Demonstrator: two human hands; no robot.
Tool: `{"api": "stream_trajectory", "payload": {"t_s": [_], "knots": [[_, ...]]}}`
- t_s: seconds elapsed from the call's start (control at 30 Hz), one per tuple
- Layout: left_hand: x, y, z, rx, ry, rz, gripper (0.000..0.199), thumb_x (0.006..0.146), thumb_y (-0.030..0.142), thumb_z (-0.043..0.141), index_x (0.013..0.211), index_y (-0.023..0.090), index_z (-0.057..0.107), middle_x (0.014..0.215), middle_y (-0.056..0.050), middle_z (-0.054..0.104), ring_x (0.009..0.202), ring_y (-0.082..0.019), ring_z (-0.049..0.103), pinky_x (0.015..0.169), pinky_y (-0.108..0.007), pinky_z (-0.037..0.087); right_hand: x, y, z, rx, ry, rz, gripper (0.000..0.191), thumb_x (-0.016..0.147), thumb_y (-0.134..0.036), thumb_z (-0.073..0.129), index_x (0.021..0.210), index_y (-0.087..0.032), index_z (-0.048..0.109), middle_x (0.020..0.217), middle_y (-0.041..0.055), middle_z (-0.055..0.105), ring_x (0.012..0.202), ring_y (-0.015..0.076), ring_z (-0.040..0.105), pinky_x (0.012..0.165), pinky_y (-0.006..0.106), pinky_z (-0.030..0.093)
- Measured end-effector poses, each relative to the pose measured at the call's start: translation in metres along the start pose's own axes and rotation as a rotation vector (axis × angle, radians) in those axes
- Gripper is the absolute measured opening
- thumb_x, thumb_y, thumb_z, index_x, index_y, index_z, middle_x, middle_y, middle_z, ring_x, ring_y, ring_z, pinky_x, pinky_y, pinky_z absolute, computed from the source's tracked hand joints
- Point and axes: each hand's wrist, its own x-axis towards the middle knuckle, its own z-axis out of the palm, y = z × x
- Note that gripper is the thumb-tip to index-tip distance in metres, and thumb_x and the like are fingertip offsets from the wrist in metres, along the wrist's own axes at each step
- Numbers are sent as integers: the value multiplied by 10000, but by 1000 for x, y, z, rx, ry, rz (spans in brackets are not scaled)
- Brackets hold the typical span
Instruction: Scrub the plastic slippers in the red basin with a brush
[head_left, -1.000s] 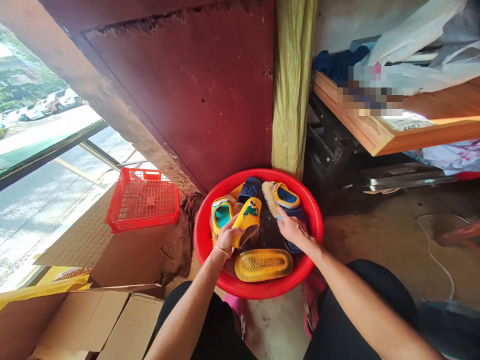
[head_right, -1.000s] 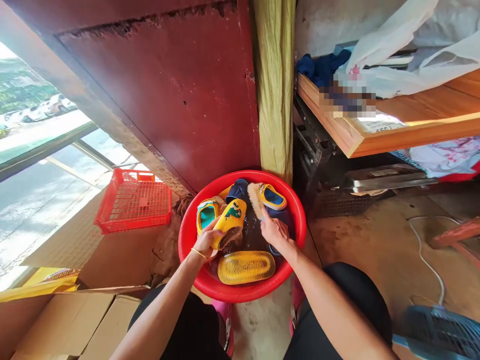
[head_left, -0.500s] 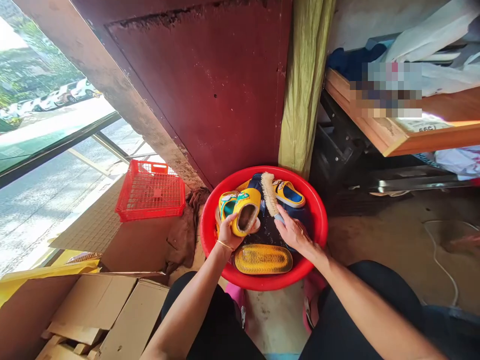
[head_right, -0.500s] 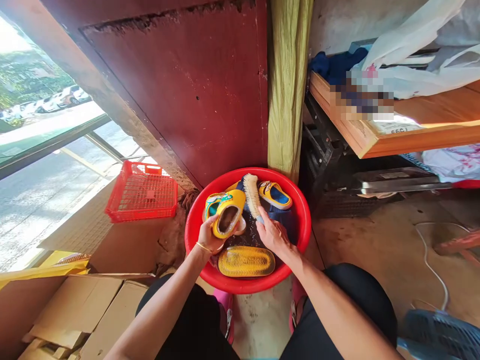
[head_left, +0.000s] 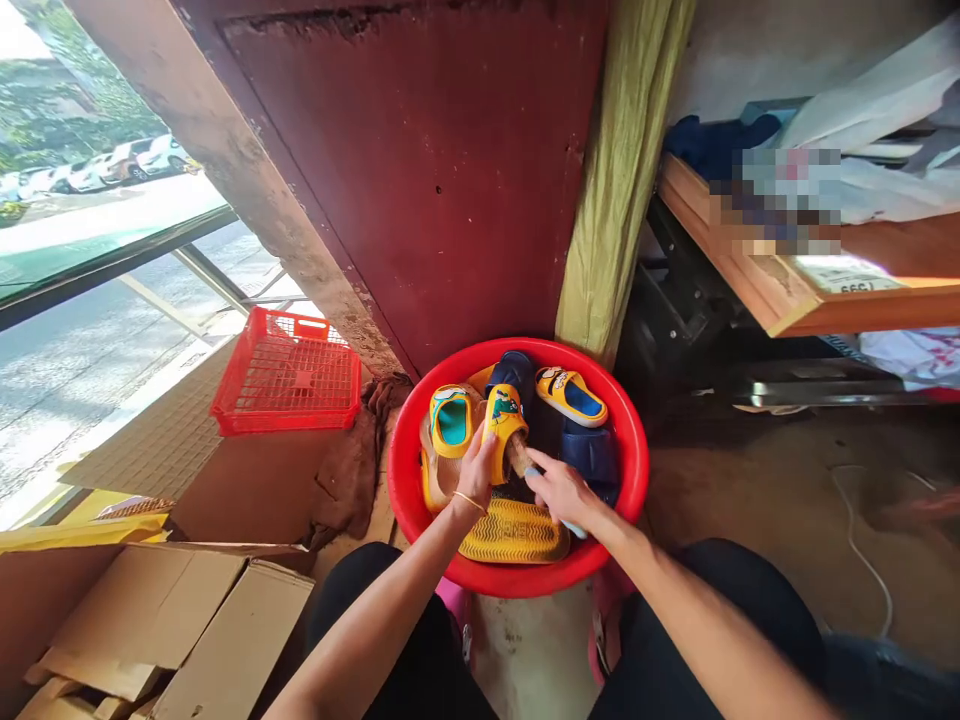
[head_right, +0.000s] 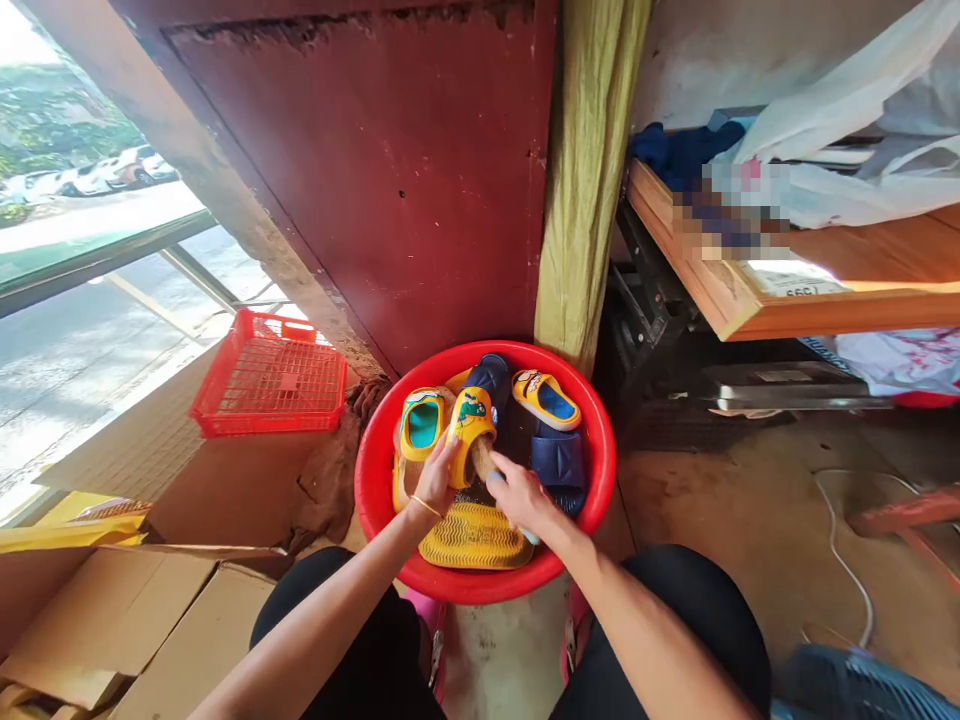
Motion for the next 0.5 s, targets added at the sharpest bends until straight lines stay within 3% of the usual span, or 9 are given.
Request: {"api": "stream_trajectory", "payload": {"t_s": [0.1,0.2,0.33,0.5], "knots": [[-6,-10,0,87,-27,14,667,793,505,747,1395,267,585,1294,-36,700,1177,-264,653,945,-338,546,25,-2,9,175,29,102,610,994,-310,421,1595,-251,334,772,-3,702,426,98,576,446,188,459],[-5,-10,-5,97,-37,20,676,792,488,749,1408,268,577,1269,-33,709,1183,-251,646,960,-329,534,30,-2,14,272,-22,27,609,976,-301,449,1577,-249,373,679,-38,635,397,87,535,405,169,426],[3,-4,-13,49,-40,36,658,808,496,728,1401,251,585,1267,-44,712,1193,-260,639,990,-353,521,17,1,11,313,-237,-7,655,947,-282,477,1590,-240,358,590,-69,565,364,97,518,368,177,404],[18,-13,-22,4,26,-12,617,790,485,734,1342,234,626,1232,-54,728,1167,-262,655,980,-367,529,-11,7,-3,161,-408,-22,656,946,-263,477,1591,-279,360,571,-78,548,364,87,498,403,184,411]]}}
